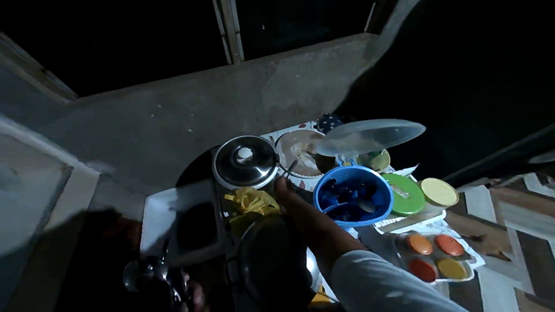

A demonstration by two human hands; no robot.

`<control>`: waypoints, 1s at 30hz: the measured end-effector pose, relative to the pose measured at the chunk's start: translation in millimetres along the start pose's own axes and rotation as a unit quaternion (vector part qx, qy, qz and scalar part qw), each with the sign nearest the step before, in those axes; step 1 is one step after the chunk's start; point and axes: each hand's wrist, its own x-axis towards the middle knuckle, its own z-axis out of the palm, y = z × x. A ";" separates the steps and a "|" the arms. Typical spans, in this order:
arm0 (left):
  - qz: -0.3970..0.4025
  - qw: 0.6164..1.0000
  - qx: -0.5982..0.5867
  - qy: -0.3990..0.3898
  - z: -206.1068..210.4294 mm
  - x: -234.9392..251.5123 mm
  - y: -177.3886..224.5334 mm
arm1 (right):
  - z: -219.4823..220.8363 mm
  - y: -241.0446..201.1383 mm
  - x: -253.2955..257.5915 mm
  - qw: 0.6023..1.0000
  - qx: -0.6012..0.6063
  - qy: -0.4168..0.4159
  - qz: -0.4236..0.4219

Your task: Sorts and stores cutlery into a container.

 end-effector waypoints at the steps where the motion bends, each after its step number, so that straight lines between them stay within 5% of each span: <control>1: -0.008 1.000 0.008 -0.006 2.6 1.2 -0.9 | -5.3 -4.8 -4.6 1.000 0.013 0.016 -0.005; 6: 0.010 1.000 -0.010 -0.011 19.0 8.2 -13.8 | -36.0 -18.4 -27.9 0.988 -0.147 0.025 -0.047; 11: 0.008 1.000 0.017 -0.011 41.7 14.5 -17.4 | -90.5 -11.4 -126.2 0.975 -0.118 0.072 -0.174; 16: -0.004 0.998 -0.032 -0.062 51.3 19.4 -30.0 | -172.6 40.1 -249.7 0.896 -0.049 0.285 -0.335; 19: -0.042 0.994 -0.049 -0.092 63.1 27.0 -39.4 | -201.3 64.7 -282.4 0.881 -0.056 0.345 -0.318; 22: -0.076 0.994 -0.025 -0.080 84.6 32.0 -48.8 | -204.6 10.9 -291.5 0.971 -0.009 0.238 0.003; 25: -0.102 0.991 0.015 -0.091 107.7 40.4 -57.9 | -180.6 76.7 -236.1 0.943 -0.004 0.254 -0.214; 30: -0.140 0.982 0.063 -0.111 138.8 52.1 -72.6 | -153.7 82.3 -182.8 0.972 -0.032 0.169 -0.158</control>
